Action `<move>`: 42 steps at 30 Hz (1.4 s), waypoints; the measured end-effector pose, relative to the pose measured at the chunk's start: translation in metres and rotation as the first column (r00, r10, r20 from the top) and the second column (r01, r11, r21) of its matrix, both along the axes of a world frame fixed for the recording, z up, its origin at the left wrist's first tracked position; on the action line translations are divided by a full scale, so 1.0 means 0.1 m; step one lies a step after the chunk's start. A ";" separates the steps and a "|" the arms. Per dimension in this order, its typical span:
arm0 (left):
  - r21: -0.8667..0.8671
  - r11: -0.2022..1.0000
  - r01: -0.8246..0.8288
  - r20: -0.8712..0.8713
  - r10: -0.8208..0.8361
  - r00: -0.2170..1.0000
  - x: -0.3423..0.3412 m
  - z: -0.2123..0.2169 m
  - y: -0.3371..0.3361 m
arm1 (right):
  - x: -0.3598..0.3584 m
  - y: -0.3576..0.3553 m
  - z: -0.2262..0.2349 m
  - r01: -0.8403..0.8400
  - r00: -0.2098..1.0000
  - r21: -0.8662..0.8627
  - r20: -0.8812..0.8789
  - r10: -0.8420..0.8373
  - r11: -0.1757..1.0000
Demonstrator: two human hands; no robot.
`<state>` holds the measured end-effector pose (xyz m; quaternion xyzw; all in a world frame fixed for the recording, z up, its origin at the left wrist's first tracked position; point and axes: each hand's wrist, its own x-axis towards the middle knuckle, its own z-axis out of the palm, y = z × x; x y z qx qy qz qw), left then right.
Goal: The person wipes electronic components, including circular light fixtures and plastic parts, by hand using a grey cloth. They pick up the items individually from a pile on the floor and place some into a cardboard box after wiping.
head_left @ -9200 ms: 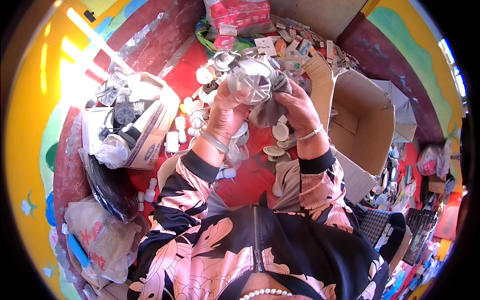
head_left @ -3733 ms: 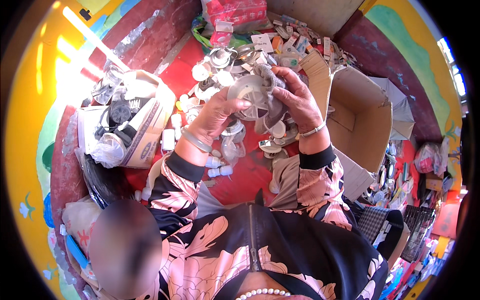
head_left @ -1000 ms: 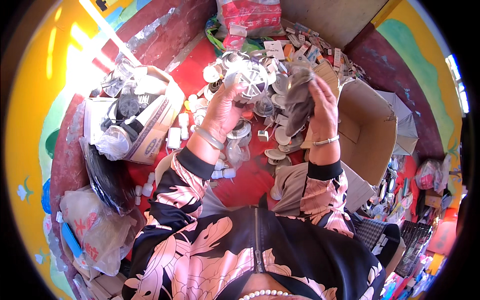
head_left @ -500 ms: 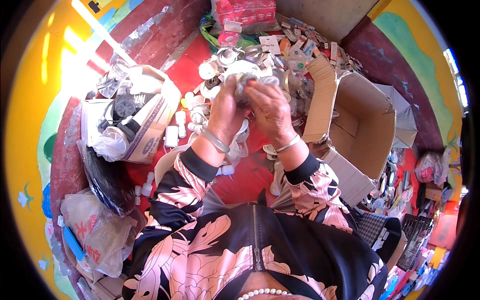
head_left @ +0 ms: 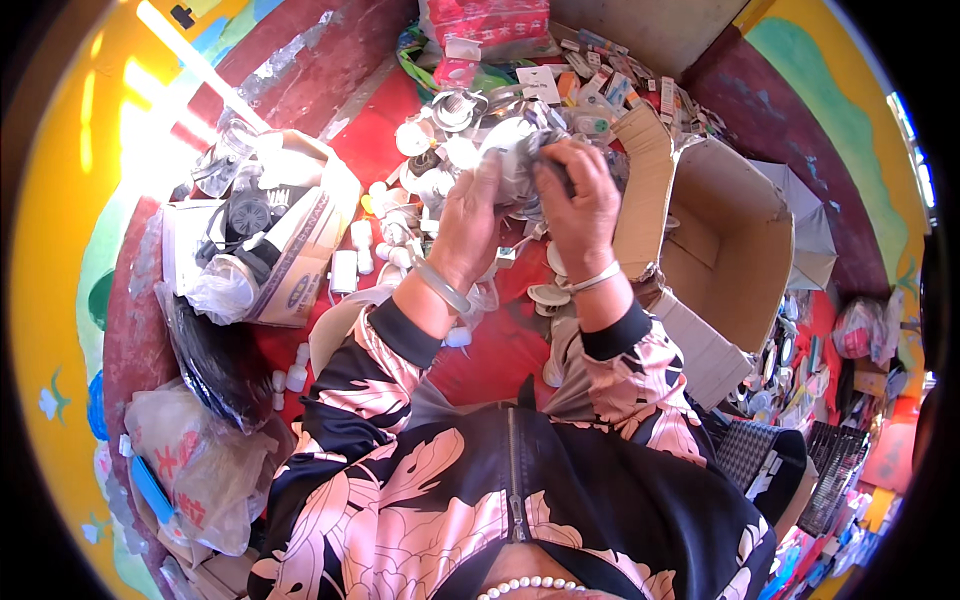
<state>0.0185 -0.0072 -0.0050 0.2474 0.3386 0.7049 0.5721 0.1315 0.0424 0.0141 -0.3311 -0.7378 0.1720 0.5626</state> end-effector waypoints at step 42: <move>0.174 0.984 -0.031 0.422 -0.046 0.906 -0.75 0.19 0.01 | 0.22 -0.96 1.52 -0.677 0.721 -0.400 -0.528 0.448 0.618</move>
